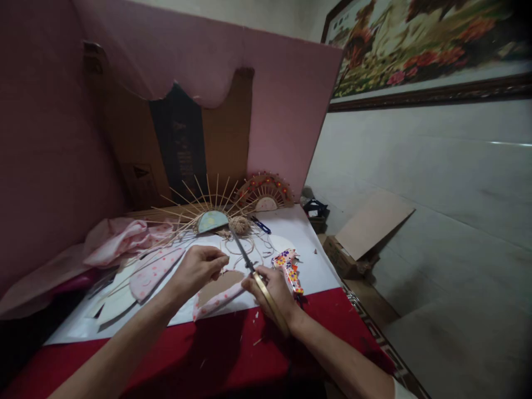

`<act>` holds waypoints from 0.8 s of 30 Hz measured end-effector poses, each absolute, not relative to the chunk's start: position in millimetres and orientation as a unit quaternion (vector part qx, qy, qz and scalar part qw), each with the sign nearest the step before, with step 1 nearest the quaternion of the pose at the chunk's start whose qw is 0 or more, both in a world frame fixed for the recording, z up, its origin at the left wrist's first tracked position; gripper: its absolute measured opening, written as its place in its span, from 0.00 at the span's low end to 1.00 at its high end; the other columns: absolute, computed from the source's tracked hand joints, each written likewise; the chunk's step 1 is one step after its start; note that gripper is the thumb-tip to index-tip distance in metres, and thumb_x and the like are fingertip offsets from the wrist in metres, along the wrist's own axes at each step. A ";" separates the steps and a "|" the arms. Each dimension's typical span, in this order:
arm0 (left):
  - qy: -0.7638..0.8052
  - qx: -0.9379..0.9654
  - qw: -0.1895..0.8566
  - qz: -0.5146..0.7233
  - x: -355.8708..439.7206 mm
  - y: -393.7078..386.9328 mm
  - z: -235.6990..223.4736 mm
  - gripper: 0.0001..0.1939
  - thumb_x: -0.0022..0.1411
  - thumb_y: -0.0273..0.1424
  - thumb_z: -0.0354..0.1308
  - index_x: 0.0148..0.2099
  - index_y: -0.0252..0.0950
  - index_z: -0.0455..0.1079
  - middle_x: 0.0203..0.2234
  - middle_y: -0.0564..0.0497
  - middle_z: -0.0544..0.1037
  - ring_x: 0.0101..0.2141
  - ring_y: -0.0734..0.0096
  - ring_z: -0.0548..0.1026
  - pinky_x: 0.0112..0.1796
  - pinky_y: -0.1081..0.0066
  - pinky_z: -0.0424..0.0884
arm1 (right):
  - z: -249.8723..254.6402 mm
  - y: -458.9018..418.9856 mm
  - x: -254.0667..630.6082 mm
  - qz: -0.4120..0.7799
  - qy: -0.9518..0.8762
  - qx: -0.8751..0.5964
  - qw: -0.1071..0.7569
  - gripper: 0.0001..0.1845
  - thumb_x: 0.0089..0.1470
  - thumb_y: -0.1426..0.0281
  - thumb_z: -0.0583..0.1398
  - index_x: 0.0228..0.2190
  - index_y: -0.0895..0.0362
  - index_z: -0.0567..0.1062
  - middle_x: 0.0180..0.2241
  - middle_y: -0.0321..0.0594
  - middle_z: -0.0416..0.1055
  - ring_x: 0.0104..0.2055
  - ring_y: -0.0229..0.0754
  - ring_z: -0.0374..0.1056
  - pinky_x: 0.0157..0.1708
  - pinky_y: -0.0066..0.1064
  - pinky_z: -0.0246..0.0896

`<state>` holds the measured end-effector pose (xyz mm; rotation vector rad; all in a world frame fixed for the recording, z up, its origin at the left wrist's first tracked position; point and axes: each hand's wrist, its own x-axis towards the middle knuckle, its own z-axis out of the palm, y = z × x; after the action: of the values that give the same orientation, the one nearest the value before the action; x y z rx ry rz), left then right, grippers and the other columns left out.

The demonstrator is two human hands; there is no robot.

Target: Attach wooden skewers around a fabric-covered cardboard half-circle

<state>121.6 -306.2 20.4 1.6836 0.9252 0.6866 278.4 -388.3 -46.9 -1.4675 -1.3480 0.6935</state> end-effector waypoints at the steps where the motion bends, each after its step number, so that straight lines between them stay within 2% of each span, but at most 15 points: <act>1: 0.389 0.683 0.540 0.301 119.7 -305.6 19.8 0.11 0.47 0.35 0.60 0.19 0.33 0.68 0.09 0.56 0.63 0.12 0.81 0.56 0.16 0.77 0.47 | -44.5 -389.5 285.8 0.260 -0.572 -0.609 0.485 0.19 0.43 0.54 0.62 0.21 0.58 0.69 0.16 0.31 0.60 0.19 0.33 0.55 0.19 0.25 0.49; 3: 0.386 0.642 0.566 0.343 114.7 -301.9 20.1 0.12 0.47 0.36 0.61 0.22 0.32 0.68 0.10 0.57 0.65 0.12 0.83 0.54 0.15 0.78 0.44 | -36.7 -388.9 309.0 0.205 -0.580 -0.627 0.478 0.18 0.42 0.54 0.63 0.24 0.58 0.73 0.19 0.34 0.65 0.22 0.36 0.59 0.21 0.25 0.51; 5: 0.373 0.602 0.590 0.388 108.6 -295.7 21.5 0.11 0.47 0.36 0.62 0.25 0.32 0.69 0.12 0.56 0.67 0.12 0.84 0.55 0.15 0.79 0.44 | -27.9 -382.4 341.7 0.145 -0.577 -0.676 0.435 0.19 0.43 0.53 0.62 0.29 0.57 0.74 0.23 0.37 0.69 0.26 0.39 0.64 0.25 0.28 0.55; 8: 0.364 0.538 0.623 0.436 100.1 -284.7 22.7 0.12 0.45 0.34 0.64 0.30 0.32 0.69 0.15 0.54 0.72 0.15 0.81 0.62 0.15 0.80 0.50 | -20.2 -362.7 394.6 0.046 -0.524 -0.802 0.284 0.23 0.42 0.53 0.62 0.35 0.57 0.73 0.29 0.42 0.73 0.31 0.44 0.68 0.28 0.29 0.55; 10: 0.371 0.510 0.625 0.460 97.1 -278.1 22.6 0.13 0.44 0.33 0.65 0.31 0.32 0.70 0.18 0.52 0.74 0.18 0.78 0.67 0.17 0.80 0.55 | -20.3 -346.8 421.6 -0.009 -0.517 -0.839 0.166 0.24 0.44 0.58 0.61 0.41 0.59 0.71 0.34 0.46 0.74 0.36 0.47 0.69 0.29 0.29 0.55; 11: 0.376 0.500 0.621 0.472 96.7 -275.2 22.5 0.13 0.43 0.33 0.65 0.31 0.32 0.70 0.19 0.51 0.75 0.20 0.77 0.68 0.18 0.79 0.57 | -21.4 -339.2 431.0 -0.020 -0.519 -0.841 0.149 0.22 0.45 0.63 0.61 0.42 0.60 0.71 0.37 0.48 0.74 0.37 0.47 0.69 0.31 0.30 0.55; 14: 0.382 0.473 0.614 0.503 99.5 -268.3 22.6 0.13 0.44 0.33 0.65 0.32 0.31 0.71 0.21 0.50 0.77 0.20 0.77 0.67 0.19 0.79 0.58 | -26.4 -319.3 443.7 -0.030 -0.533 -0.837 0.117 0.17 0.46 0.69 0.60 0.40 0.59 0.73 0.39 0.50 0.74 0.40 0.48 0.69 0.33 0.31 0.54; 21: 0.372 0.411 0.643 0.528 108.0 -254.2 15.4 0.11 0.40 0.28 0.65 0.29 0.30 0.71 0.20 0.52 0.75 0.21 0.79 0.67 0.22 0.78 0.60 | -29.4 -297.0 436.8 -0.025 -0.582 -0.808 0.089 0.16 0.48 0.70 0.60 0.41 0.56 0.75 0.42 0.46 0.73 0.44 0.45 0.65 0.39 0.29 0.54; 24: 0.370 0.405 0.647 0.529 107.4 -248.9 4.4 0.10 0.40 0.28 0.64 0.29 0.30 0.72 0.16 0.55 0.69 0.17 0.81 0.64 0.20 0.78 0.58 | -22.5 -299.4 419.9 -0.044 -0.577 -0.810 0.100 0.14 0.51 0.70 0.57 0.39 0.59 0.76 0.43 0.51 0.71 0.47 0.50 0.63 0.42 0.35 0.53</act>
<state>107.4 -248.9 4.4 0.9218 0.8420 1.2024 419.9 -299.4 -22.5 -2.3931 -1.7039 -0.1296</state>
